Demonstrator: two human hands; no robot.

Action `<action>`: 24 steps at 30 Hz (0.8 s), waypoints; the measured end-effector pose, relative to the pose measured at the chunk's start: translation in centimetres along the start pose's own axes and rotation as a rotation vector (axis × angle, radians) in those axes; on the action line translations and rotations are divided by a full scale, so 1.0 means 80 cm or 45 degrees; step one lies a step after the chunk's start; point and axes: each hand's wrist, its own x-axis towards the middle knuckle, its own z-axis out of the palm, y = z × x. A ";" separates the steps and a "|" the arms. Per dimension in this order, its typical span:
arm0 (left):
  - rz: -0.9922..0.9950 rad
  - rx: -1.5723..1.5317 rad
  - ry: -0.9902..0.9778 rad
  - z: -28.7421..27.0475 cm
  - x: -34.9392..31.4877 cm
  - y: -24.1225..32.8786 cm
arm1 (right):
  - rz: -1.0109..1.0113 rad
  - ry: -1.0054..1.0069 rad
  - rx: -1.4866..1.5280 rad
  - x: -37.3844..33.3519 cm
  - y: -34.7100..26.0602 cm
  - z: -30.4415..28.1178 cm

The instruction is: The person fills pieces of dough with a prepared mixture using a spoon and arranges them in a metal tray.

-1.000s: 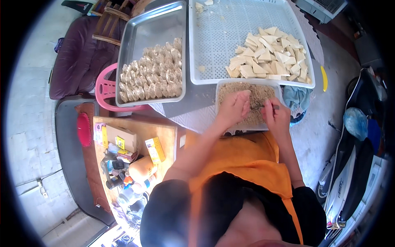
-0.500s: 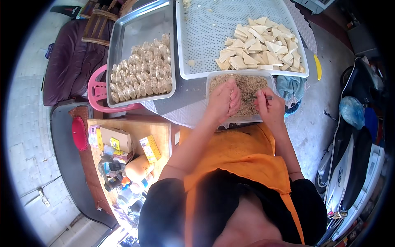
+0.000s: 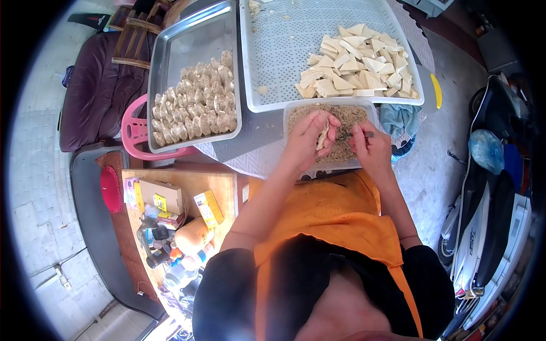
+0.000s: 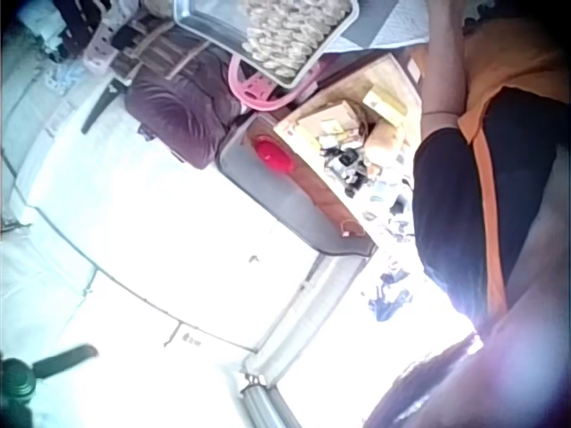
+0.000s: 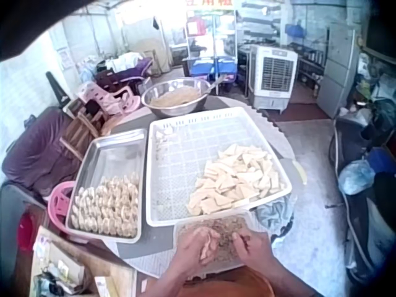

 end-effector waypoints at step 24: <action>0.382 0.628 0.052 -0.006 0.002 0.006 | 0.247 0.309 0.770 0.007 -0.027 -0.025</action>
